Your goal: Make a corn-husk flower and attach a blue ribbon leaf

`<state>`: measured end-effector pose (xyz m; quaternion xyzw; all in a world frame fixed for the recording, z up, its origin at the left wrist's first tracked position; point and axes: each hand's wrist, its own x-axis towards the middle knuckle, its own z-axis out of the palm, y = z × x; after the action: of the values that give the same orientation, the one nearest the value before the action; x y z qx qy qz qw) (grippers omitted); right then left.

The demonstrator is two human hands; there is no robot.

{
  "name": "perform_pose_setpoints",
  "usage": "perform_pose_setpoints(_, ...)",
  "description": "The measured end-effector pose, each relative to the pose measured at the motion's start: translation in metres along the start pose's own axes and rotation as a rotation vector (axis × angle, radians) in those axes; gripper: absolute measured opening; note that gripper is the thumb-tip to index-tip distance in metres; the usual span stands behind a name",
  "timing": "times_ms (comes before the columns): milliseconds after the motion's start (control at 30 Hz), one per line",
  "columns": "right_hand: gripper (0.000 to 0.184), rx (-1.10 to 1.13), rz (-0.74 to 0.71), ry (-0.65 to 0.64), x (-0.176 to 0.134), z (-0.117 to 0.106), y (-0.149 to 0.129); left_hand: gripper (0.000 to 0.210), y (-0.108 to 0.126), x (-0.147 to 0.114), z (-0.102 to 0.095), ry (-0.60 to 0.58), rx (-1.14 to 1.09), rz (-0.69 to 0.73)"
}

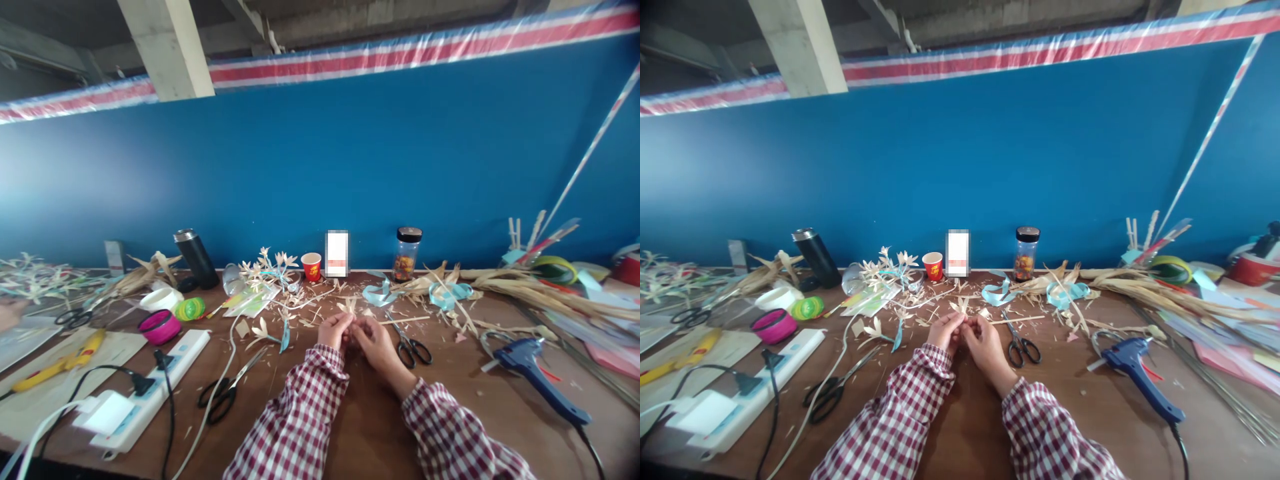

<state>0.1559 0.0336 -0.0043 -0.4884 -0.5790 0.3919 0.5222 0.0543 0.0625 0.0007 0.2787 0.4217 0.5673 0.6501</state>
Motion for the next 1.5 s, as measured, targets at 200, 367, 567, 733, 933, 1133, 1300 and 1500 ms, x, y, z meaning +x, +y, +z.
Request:
perform_pose_setpoints(200, 0.027, 0.009, -0.064, 0.136, 0.003, -0.006, -0.003, 0.013, 0.002, -0.002, 0.002, -0.011, 0.023, -0.029)
perform_pose_setpoints(367, 0.027, 0.045, -0.049, 0.136, 0.006, -0.007, 0.002, 0.016, 0.001, -0.005, 0.004, -0.034, 0.031, -0.04)
perform_pose_setpoints(567, 0.03, 0.14, 0.003, 0.115, 0.007, -0.006, 0.005, 0.015, 0.004, -0.011, 0.009, -0.078, 0.046, -0.089)
perform_pose_setpoints(733, 0.028, 0.12, -0.015, 0.136, 0.007, -0.008, 0.003, 0.008, 0.006, -0.014, 0.012, -0.048, 0.013, -0.118)
perform_pose_setpoints(933, 0.028, 0.144, -0.014, 0.16, 0.007, -0.007, 0.005, 0.007, 0.004, -0.013, 0.011, -0.056, 0.002, -0.107)
perform_pose_setpoints(1133, 0.028, 0.145, 0.001, 0.151, 0.008, -0.008, 0.005, 0.011, 0.0, -0.011, 0.009, -0.051, 0.009, -0.104)
perform_pose_setpoints(1300, 0.026, 0.147, 0.002, 0.155, 0.007, -0.007, 0.006, 0.012, -0.002, -0.011, 0.008, -0.056, 0.014, -0.075)
perform_pose_setpoints(1500, 0.03, 0.206, 0.024, 0.138, 0.006, -0.007, 0.004, 0.01, -0.003, -0.012, 0.009, -0.044, -0.003, -0.09)
